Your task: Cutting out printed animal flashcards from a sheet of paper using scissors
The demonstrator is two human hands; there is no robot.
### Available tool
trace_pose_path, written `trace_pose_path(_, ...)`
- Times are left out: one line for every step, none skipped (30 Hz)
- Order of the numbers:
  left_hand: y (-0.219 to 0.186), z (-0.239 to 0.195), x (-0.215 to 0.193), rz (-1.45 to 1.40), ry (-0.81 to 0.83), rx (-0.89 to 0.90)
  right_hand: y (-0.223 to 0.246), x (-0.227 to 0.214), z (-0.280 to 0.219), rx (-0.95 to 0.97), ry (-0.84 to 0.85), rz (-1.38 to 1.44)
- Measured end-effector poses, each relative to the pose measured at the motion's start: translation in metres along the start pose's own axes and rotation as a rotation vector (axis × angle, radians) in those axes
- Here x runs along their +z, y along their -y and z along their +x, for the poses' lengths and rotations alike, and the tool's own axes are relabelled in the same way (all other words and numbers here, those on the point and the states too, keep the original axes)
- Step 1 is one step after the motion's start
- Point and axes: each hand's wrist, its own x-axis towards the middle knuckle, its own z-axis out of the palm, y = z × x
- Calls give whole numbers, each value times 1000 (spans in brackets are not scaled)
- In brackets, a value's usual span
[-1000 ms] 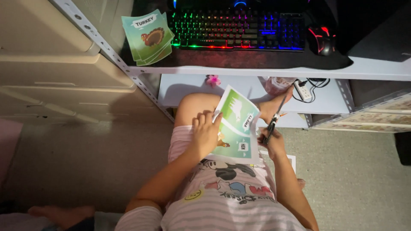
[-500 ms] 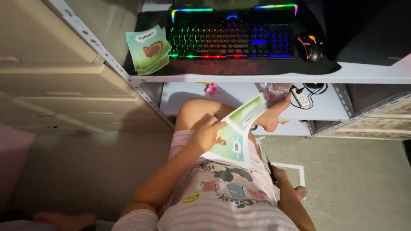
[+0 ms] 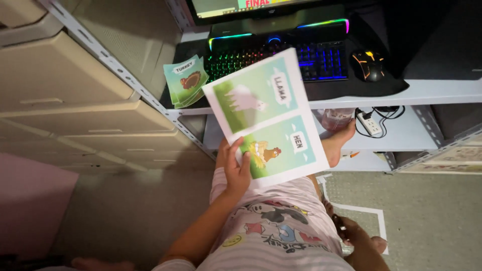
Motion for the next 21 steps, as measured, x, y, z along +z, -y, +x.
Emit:
trace_pose_path(2,0,1,-1,6,3,2,-4,8,0,3,7)
trace_pose_path(3,0,3,-50,-15,0,3,-9,16,45,65,5)
trace_pose_path(5,-1,5,-98,-36,-4,3,-14,24,90,127,3)
trace_pose_path(4,-2,6,-99,-32,-4,0,-12,24,91,129,6)
trace_pose_path(3,-2,6,-90,-34,-3,-2,-10,24,70,117,31)
trace_pose_path(3,-2,6,-80,-39,-2,-3,-7,24,47,106,52)
trace_pose_path(3,-1,6,-78,-39,-2,-5,-3,23,48,108,52)
trace_pose_path(3,-1,5,-75,-35,7,-5,1,23,13,92,84)
trace_pose_path(3,-1,5,-71,-32,16,-6,6,22,-22,76,115)
trace_pose_path(4,0,4,-70,-32,17,-7,8,22,-23,77,116)
trace_pose_path(4,1,3,-44,-42,27,-8,11,22,-58,59,149)
trace_pose_path(4,0,2,-17,-55,34,-9,12,21,-92,39,180)
trace_pose_path(3,3,2,-17,-57,32,-9,8,23,-92,38,178)
trace_pose_path(2,5,1,-5,-61,48,-9,4,25,-93,83,260)
trace_pose_path(0,7,0,8,-66,64,-10,-1,26,-96,128,342)
trace_pose_path(0,7,1,4,-69,64,-8,-2,25,-98,124,341)
trace_pose_path(0,7,1,-4,-72,48,-7,-3,23,-86,159,456)
trace_pose_path(0,7,2,-14,-74,32,-6,-4,21,-76,193,573)
trace_pose_path(2,9,3,-19,-77,32,-4,-3,25,-81,188,574)
trace_pose_path(3,10,3,-12,-78,40,-5,-2,30,-170,300,646)
trace_pose_path(4,10,4,-4,-79,48,-6,-2,34,-261,412,716)
